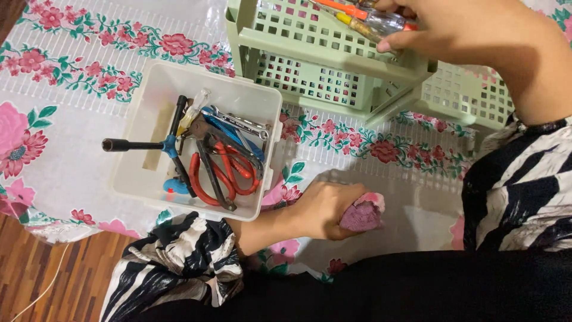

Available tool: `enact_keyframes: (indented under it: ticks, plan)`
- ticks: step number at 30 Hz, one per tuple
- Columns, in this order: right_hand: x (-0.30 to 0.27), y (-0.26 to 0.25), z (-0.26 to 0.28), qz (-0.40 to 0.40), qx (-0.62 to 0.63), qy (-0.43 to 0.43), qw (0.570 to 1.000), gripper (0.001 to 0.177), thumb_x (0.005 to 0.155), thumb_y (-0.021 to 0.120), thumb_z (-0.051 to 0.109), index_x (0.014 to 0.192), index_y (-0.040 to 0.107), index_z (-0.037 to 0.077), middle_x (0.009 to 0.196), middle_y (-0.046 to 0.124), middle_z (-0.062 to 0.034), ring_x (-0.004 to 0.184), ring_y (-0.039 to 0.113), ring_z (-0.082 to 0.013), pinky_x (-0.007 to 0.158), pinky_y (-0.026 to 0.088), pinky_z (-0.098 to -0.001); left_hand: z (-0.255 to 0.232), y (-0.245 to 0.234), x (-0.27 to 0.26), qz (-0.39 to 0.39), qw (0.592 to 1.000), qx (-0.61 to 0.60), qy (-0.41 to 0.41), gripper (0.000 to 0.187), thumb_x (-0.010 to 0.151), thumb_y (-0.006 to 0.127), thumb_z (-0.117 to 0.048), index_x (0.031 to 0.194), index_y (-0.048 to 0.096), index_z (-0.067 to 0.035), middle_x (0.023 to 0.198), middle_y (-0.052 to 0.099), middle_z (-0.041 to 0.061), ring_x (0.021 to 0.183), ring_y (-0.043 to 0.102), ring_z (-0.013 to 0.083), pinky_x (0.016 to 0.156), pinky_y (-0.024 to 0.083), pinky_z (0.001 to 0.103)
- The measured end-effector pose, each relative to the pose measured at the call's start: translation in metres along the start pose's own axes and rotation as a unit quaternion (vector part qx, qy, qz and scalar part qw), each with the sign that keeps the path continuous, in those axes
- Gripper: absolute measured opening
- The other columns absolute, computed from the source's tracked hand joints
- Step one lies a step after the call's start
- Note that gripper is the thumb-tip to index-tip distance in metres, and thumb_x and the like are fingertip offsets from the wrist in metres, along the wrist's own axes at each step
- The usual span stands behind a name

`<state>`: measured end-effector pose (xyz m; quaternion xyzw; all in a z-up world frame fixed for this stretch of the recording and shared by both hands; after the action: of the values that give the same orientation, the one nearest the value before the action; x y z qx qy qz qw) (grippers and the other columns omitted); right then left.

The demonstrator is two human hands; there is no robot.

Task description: Organizing various hand tools into plastic bins and using a screwdriver on a plush toy.

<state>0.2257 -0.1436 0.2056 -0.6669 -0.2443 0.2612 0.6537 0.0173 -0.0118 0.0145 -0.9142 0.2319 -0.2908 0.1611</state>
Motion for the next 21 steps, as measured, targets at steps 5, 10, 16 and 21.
enact_keyframes:
  ticks: [5, 10, 16, 21]
  plan:
    - [0.001, 0.015, -0.024, -0.007, 0.029, -0.048, 0.998, 0.055, 0.095, 0.074, 0.037, 0.141, 0.064, 0.008, 0.109, 0.072, -0.02, 0.09, 0.069, -0.034, 0.074, 0.052, -0.0446, -0.004, -0.002, 0.002, -0.009, 1.0, -0.007, 0.009, 0.042, 0.079, 0.084, -0.034, 0.106, 0.063, -0.009, 0.083, 0.068, 0.013, 0.078, 0.068, 0.0375, 0.067, 0.052, 0.047]
    - [0.003, 0.018, -0.03, -0.017, 0.034, -0.06, 0.997, 0.053, 0.097, 0.073, 0.039, 0.137, 0.067, 0.005, 0.11, 0.072, -0.0189, 0.091, 0.069, -0.0329, 0.076, 0.051, -0.0436, -0.006, -0.005, 0.004, -0.009, 1.0, 0.001, 0.013, 0.04, 0.079, 0.085, -0.035, 0.1, 0.062, -0.009, 0.079, 0.066, 0.013, 0.075, 0.067, 0.0351, 0.066, 0.052, 0.046]
    - [0.004, 0.003, 0.001, 0.057, 0.052, 0.048, 0.996, 0.056, 0.098, 0.066, 0.047, 0.134, 0.064, 0.003, 0.1, 0.071, -0.0199, 0.077, 0.068, -0.0344, 0.066, 0.053, -0.045, 0.003, 0.002, -0.001, 0.002, 1.0, -0.003, -0.007, 0.04, 0.081, 0.082, -0.037, 0.101, 0.06, -0.009, 0.079, 0.067, 0.012, 0.077, 0.068, 0.0355, 0.067, 0.052, 0.047]
    - [-0.007, -0.018, 0.082, -0.086, -0.038, -0.109, 0.99, 0.043, 0.108, 0.064, 0.042, 0.126, 0.071, 0.004, 0.096, 0.071, -0.0177, 0.074, 0.067, -0.0347, 0.065, 0.052, -0.0445, 0.003, -0.001, 0.0, -0.052, 0.997, 0.023, -0.052, 0.05, 0.079, 0.081, -0.042, 0.108, 0.061, -0.006, 0.085, 0.069, 0.014, 0.078, 0.068, 0.0381, 0.066, 0.052, 0.048]
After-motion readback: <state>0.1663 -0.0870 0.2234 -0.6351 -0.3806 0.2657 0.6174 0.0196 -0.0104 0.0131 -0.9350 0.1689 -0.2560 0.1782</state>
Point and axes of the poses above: each hand's wrist, its own x-axis towards the middle knuckle, its own y-axis out of the palm, z = x × y, the point moved 2 cm from there along x, towards the middle knuckle
